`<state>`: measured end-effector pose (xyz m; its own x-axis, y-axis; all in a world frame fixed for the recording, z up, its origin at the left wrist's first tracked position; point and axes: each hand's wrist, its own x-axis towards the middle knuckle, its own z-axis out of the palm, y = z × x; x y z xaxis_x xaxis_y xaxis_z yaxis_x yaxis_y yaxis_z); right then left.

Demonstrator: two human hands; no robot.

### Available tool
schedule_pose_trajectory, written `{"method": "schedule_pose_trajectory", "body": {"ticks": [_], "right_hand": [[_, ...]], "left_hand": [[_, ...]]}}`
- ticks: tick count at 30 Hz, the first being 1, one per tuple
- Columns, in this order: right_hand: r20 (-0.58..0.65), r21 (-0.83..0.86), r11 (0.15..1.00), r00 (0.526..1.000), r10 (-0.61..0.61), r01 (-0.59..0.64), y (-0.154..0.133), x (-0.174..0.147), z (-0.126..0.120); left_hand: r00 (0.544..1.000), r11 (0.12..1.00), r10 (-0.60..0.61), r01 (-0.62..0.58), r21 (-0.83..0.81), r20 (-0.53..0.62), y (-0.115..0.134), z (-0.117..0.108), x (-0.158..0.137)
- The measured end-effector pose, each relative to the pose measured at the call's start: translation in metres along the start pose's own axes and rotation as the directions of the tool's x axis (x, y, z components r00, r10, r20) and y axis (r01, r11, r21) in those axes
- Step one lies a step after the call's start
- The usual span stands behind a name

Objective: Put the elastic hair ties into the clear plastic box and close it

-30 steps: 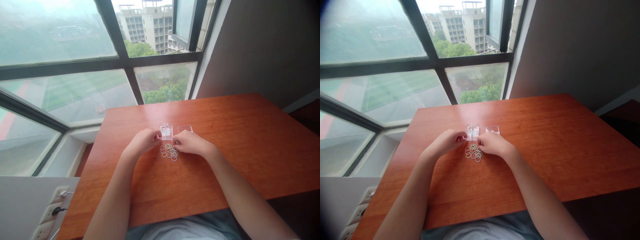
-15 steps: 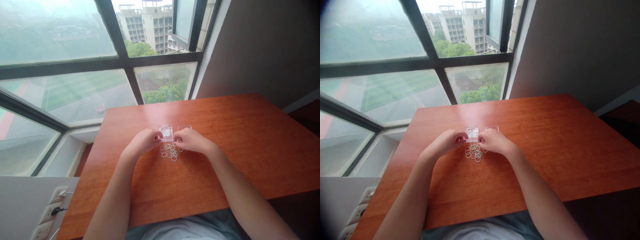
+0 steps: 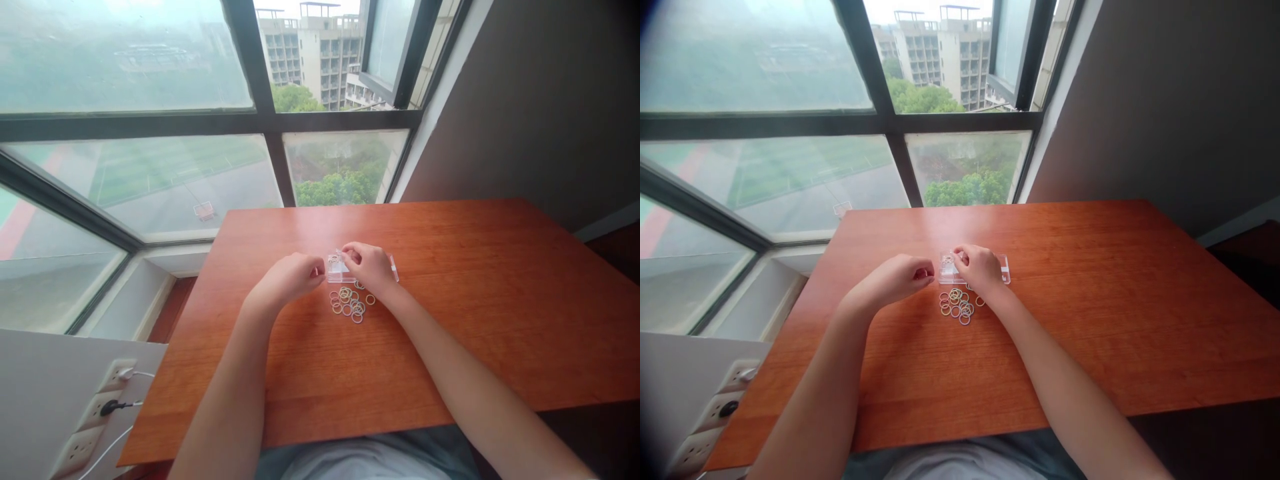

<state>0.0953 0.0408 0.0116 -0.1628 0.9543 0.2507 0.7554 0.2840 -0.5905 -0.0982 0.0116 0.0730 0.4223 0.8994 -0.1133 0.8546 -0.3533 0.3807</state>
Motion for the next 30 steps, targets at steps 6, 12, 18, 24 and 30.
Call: {"method": "schedule_pose_trajectory", "body": {"ticks": [6,12,18,24,30], "right_hand": [[0.016,0.033,0.999,1.0,-0.007,0.006,0.008,-0.006,-0.016],[0.095,0.038,0.999,0.995,-0.03,0.026,0.008,-0.011,-0.031],[0.163,-0.013,0.999,0.986,-0.045,0.048,0.009,-0.011,-0.037],[0.187,-0.018,0.998,0.981,-0.055,0.06,0.008,-0.011,-0.042],[0.177,-0.027,0.997,0.982,-0.061,0.067,0.008,-0.011,-0.043]], "left_hand": [[0.998,1.0,0.019,-0.019,0.011,0.063,0.012,0.004,-0.002],[0.96,0.971,0.224,-0.234,0.043,0.166,0.035,0.025,0.004],[0.95,0.95,0.249,-0.277,0.144,0.187,0.043,0.035,0.008],[0.949,0.945,0.236,-0.274,0.178,0.206,0.041,0.037,0.009],[0.95,0.944,0.225,-0.268,0.191,0.216,0.039,0.038,0.01]]}}
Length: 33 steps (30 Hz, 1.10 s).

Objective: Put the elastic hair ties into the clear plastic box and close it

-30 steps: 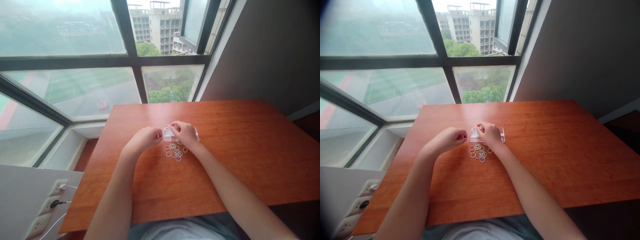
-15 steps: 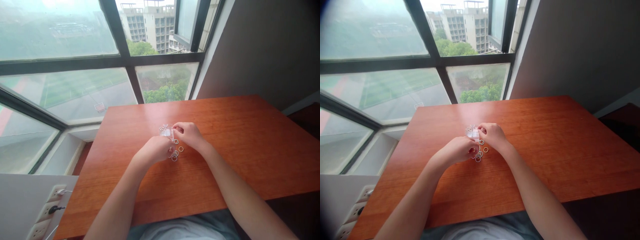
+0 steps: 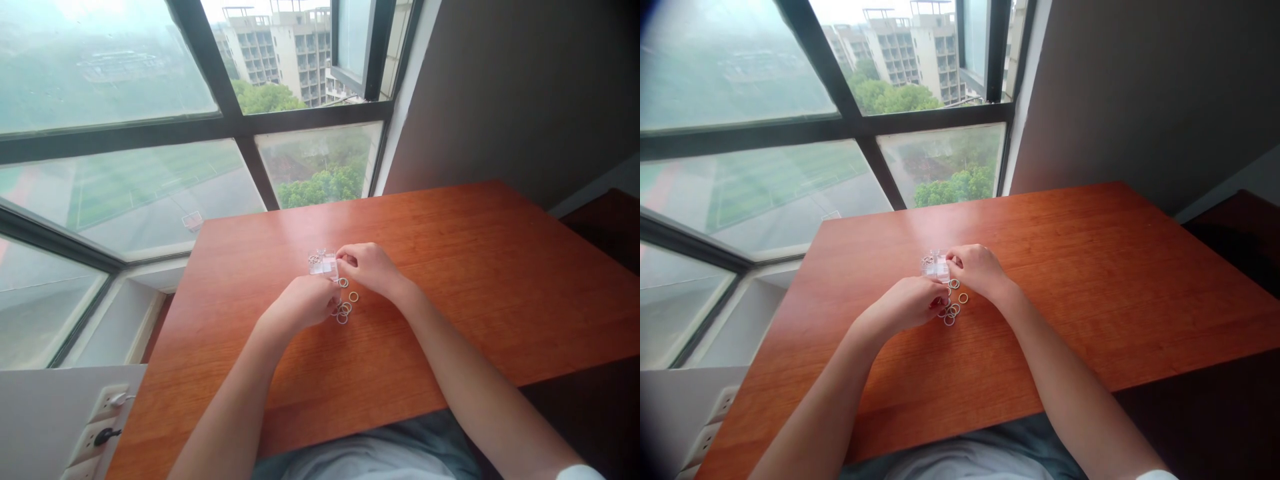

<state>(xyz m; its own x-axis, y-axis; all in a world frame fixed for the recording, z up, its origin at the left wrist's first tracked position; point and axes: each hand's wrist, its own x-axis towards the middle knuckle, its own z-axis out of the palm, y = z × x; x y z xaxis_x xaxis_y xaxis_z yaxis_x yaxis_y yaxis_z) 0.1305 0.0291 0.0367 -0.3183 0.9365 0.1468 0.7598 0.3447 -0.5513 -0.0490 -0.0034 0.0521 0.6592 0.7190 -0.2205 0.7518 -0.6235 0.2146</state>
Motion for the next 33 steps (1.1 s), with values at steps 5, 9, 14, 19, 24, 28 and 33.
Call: {"method": "schedule_pose_trajectory", "body": {"ticks": [5,9,14,19,24,28,33], "right_hand": [[-0.01,0.008,1.0,1.0,-0.018,0.018,0.001,0.0,0.001],[-0.007,0.008,1.0,1.0,-0.016,0.016,0.002,0.0,0.001],[0.001,0.017,1.0,1.0,-0.014,0.014,0.002,-0.001,0.002],[-0.003,0.005,1.0,1.0,-0.014,0.014,0.002,0.0,0.002],[0.001,0.005,1.0,1.0,-0.007,0.007,0.001,-0.001,0.0],[-0.007,-0.007,1.0,1.0,-0.002,0.002,0.002,-0.001,-0.001],[-0.014,-0.018,1.0,1.0,-0.013,0.013,0.005,0.0,-0.001]], "left_hand": [[1.0,0.999,-0.007,0.006,-0.034,-0.02,-0.002,-0.007,-0.005],[0.999,0.998,-0.045,0.045,-0.031,0.0,-0.003,-0.01,-0.008],[0.997,1.0,-0.027,0.026,-0.016,-0.078,0.0,-0.005,-0.002],[0.998,1.0,0.002,0.0,0.03,-0.058,0.003,0.005,0.006],[0.996,0.996,0.019,-0.011,0.094,-0.089,0.006,0.01,0.008],[0.995,0.995,0.023,-0.013,0.097,-0.102,0.007,0.009,0.009],[0.974,0.997,-0.068,0.056,-0.062,-0.217,-0.001,0.0,0.009]]}}
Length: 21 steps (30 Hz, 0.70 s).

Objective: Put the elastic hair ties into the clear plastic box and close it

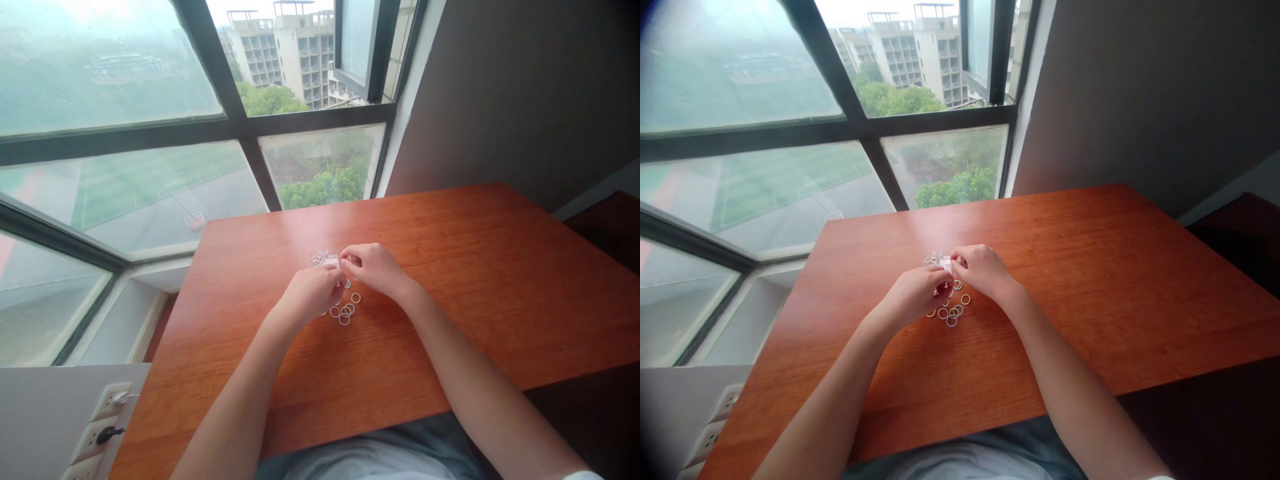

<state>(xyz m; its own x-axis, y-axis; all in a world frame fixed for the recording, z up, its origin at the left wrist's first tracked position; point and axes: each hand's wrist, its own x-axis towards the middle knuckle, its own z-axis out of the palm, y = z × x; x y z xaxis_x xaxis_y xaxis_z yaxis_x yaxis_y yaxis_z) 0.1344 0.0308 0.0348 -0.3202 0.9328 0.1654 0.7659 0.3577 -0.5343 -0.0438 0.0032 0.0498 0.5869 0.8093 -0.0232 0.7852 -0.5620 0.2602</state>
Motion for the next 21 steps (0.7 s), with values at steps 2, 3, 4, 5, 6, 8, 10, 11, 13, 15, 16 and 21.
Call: {"method": "schedule_pose_trajectory", "body": {"ticks": [2,3,4,5,6,8,10,11,13,15,16,21], "right_hand": [[0.001,0.002,1.0,1.0,-0.003,0.003,0.001,0.0,0.0],[0.0,0.002,1.0,1.0,-0.004,0.004,0.001,0.001,0.001],[-0.001,0.0,1.0,1.0,-0.004,0.004,0.002,0.001,0.001],[-0.003,-0.002,1.0,1.0,-0.003,0.003,0.002,0.001,0.001],[-0.005,-0.005,1.0,1.0,-0.003,0.003,0.002,0.001,0.001],[-0.006,-0.009,1.0,1.0,0.0,0.0,0.002,0.001,0.001],[-0.003,-0.012,1.0,1.0,0.005,-0.005,0.001,0.0,0.0],[0.001,-0.013,1.0,1.0,0.007,-0.007,0.0,0.0,0.0],[0.007,-0.016,1.0,1.0,0.009,-0.009,-0.001,0.0,-0.001],[0.016,-0.02,1.0,1.0,0.008,-0.007,-0.002,0.0,-0.002],[0.021,-0.021,1.0,1.0,0.008,-0.007,-0.003,0.0,-0.003],[0.038,-0.024,1.0,0.999,0.013,-0.012,-0.005,-0.002,-0.006]], "left_hand": [[0.996,0.995,-0.043,0.035,-0.092,-0.084,-0.007,-0.002,0.001],[0.991,0.99,-0.058,0.041,-0.137,-0.122,-0.01,-0.003,0.001],[0.986,0.983,-0.068,0.04,-0.178,-0.154,-0.014,-0.003,0.001],[0.98,0.976,-0.078,0.038,-0.214,-0.181,-0.018,-0.002,0.001],[0.975,0.97,-0.09,0.04,-0.241,-0.203,-0.022,-0.001,0.001],[0.96,0.959,-0.131,0.06,-0.277,-0.246,-0.03,0.001,0.002],[0.932,0.953,-0.19,0.099,-0.288,-0.308,-0.036,0.003,0.003],[0.912,0.95,-0.221,0.122,-0.287,-0.345,-0.039,0.004,0.004],[0.866,0.944,-0.278,0.167,-0.284,-0.415,-0.045,0.006,0.005],[0.831,0.936,-0.321,0.207,-0.285,-0.454,-0.049,0.008,0.007],[0.827,0.934,-0.331,0.219,-0.282,-0.454,-0.051,0.009,0.008],[0.858,0.941,-0.322,0.243,-0.236,-0.401,-0.056,0.01,0.009]]}}
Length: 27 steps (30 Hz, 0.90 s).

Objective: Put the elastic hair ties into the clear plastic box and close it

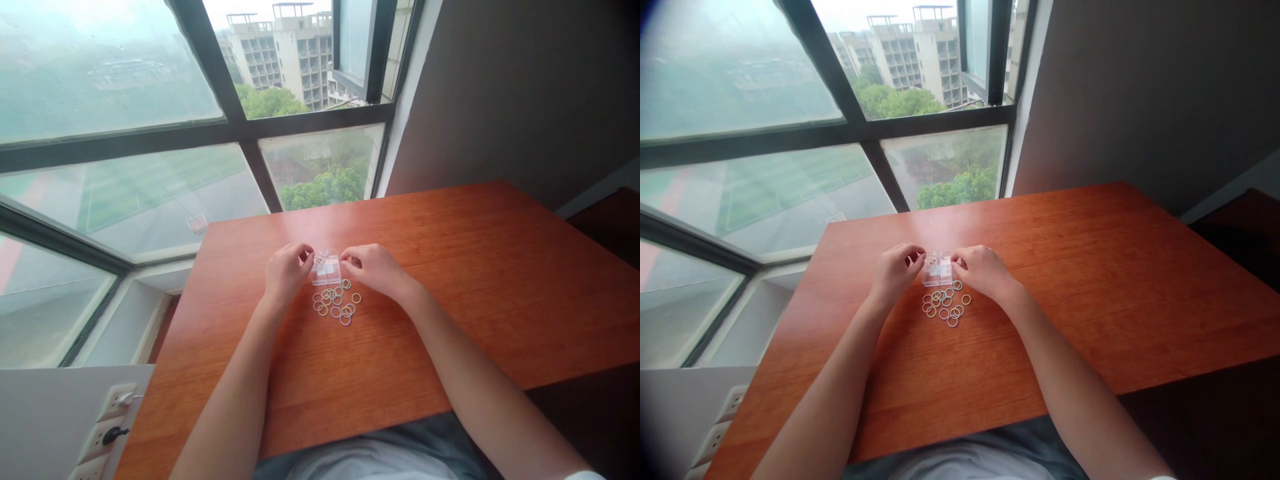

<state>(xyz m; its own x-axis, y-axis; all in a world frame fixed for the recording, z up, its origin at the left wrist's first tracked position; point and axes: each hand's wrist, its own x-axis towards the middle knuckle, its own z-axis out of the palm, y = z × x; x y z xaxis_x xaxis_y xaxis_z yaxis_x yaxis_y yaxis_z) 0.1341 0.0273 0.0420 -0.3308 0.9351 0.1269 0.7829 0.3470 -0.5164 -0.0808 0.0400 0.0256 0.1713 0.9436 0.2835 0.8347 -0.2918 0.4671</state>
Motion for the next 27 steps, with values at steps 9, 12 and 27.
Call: {"method": "schedule_pose_trajectory", "body": {"ticks": [9,12,27], "right_hand": [[0.045,0.009,1.0,0.999,-0.014,0.013,-0.001,-0.001,-0.001],[0.069,0.013,0.998,0.996,-0.059,0.058,-0.002,-0.003,0.001],[0.175,0.003,0.992,0.976,-0.128,0.129,-0.003,-0.011,-0.009]], "left_hand": [[0.994,0.994,0.039,-0.028,-0.104,0.1,-0.002,-0.017,-0.002],[0.977,0.992,0.074,-0.051,-0.117,0.2,0.001,-0.027,-0.004],[0.849,0.982,0.147,-0.188,0.03,0.508,0.03,-0.044,-0.018]]}}
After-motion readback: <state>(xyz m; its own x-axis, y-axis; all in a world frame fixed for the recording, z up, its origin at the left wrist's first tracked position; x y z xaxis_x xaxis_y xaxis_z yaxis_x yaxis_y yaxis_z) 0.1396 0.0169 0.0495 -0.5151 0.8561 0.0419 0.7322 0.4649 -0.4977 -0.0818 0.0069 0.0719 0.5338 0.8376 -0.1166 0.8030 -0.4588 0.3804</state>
